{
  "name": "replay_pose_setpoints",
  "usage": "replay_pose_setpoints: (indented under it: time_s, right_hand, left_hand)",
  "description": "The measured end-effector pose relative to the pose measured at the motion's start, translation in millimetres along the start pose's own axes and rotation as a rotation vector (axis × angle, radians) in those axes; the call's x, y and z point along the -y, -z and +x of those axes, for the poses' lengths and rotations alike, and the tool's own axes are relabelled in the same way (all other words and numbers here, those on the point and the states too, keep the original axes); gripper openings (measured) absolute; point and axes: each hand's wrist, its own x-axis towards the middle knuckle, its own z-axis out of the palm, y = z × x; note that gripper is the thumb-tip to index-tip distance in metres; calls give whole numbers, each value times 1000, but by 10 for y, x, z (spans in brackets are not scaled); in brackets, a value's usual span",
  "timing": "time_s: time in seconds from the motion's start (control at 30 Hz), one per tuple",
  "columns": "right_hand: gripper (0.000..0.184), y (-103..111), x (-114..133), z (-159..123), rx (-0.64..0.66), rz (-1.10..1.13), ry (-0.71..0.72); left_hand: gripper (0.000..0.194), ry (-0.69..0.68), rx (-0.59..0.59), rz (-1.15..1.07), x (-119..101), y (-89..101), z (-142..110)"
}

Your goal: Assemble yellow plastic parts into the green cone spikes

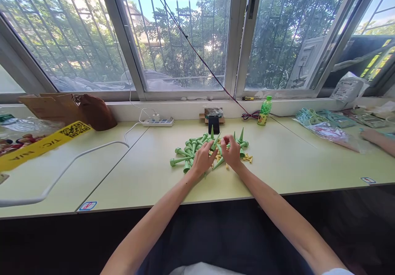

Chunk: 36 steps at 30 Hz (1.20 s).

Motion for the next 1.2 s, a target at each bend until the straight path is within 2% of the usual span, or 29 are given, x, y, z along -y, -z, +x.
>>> replay_pose_setpoints:
  time_s: [0.27,0.6,1.2]
  right_hand:
    - [12,22,82,-12,96,-27,3]
    - [8,15,80,-26,107,22,57]
    - [11,1,55,-29,158,34,41]
  left_hand:
    - [39,-43,-25,-58,0,16,8]
    - [38,-55,-39,-39,16,6,6]
    - [38,-60,-47,-37,19,16,11]
